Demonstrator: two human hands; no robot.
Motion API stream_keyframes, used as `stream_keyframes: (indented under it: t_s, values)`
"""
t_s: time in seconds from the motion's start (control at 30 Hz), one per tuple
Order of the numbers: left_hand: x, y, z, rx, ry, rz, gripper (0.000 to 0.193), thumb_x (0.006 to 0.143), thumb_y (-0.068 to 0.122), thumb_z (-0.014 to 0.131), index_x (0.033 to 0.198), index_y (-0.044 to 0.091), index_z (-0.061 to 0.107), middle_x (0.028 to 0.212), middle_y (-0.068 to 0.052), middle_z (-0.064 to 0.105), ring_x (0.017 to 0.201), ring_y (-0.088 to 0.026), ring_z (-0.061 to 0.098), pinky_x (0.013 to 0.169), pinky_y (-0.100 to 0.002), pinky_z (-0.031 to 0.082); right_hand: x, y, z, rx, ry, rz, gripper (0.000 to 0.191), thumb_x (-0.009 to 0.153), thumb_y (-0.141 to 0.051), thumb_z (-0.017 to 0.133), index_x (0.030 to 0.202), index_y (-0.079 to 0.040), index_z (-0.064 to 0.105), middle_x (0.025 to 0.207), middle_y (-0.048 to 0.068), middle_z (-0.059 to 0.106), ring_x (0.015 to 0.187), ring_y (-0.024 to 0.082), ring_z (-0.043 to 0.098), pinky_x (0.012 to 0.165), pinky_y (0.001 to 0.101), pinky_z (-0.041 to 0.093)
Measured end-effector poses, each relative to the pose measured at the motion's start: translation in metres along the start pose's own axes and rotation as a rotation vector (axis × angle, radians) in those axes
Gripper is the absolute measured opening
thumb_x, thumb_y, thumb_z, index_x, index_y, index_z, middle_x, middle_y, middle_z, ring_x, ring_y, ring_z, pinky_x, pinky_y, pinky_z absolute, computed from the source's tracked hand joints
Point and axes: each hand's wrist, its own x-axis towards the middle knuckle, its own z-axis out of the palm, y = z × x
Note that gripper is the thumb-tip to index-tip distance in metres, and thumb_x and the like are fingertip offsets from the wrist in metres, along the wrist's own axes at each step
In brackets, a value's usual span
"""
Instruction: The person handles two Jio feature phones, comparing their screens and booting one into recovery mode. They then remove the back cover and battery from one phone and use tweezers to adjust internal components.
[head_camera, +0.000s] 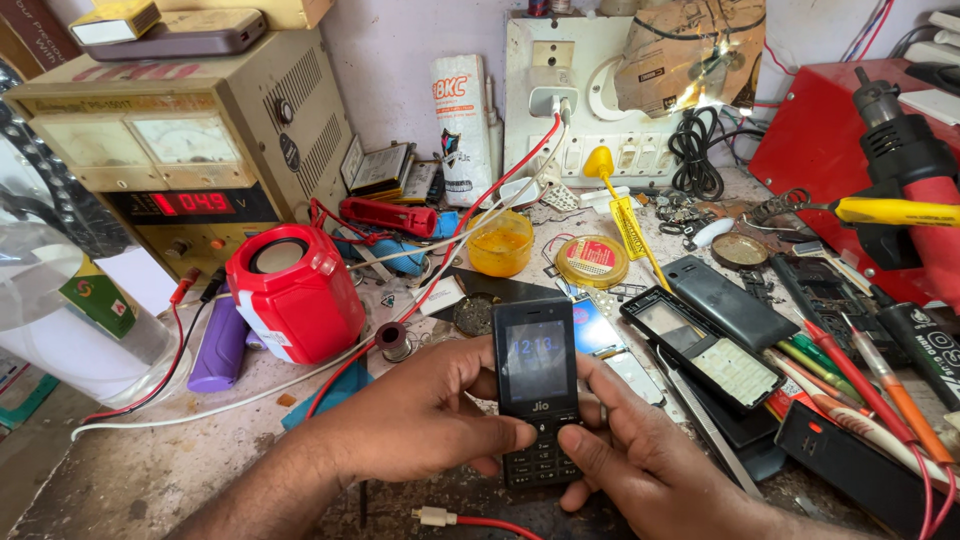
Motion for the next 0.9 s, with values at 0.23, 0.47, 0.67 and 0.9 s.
stream_keyframes:
  t_s: [0.23,0.47,0.67,0.9]
  values:
    - [0.003,-0.006,-0.001,0.031,0.079,-0.07,0.054,0.087,0.01,0.071,0.138,0.017,0.057,0.108,-0.006,0.075,0.082,-0.013,0.07,0.066,-0.027,0.061,0.001,0.011,-0.006,0.104,-0.11,-0.149,0.071,0.106,-0.009,0.052,0.167,-0.014,0.017,0.137,0.013,0.066,0.109,0.014,0.065,0.075,0.0289,0.064]
    - [0.001,-0.007,-0.002,0.137,0.063,0.057,0.058,0.087,0.008,0.067,0.143,0.018,0.055,0.119,-0.001,0.074,0.104,-0.009,0.069,0.08,-0.03,0.061,0.001,0.021,-0.01,0.093,-0.087,-0.137,0.072,0.106,-0.009,0.053,0.168,-0.015,0.017,0.137,0.012,0.065,0.107,0.014,0.065,0.074,0.0295,0.064]
    - [-0.001,-0.002,-0.003,0.134,0.04,0.023,0.06,0.086,0.006,0.063,0.145,0.018,0.055,0.118,-0.003,0.075,0.095,-0.01,0.069,0.075,-0.028,0.06,0.0,0.017,-0.009,0.078,-0.072,-0.093,0.073,0.102,-0.009,0.052,0.167,-0.018,0.019,0.134,0.01,0.066,0.102,0.012,0.065,0.072,0.0282,0.063]
    - [0.0,-0.003,-0.003,0.084,0.039,-0.023,0.063,0.084,0.002,0.06,0.145,0.017,0.054,0.113,-0.007,0.075,0.079,-0.011,0.068,0.067,-0.027,0.058,0.0,0.023,-0.011,0.096,-0.084,-0.129,0.075,0.105,-0.007,0.053,0.169,-0.016,0.015,0.137,0.012,0.066,0.102,0.014,0.066,0.074,0.0292,0.064]
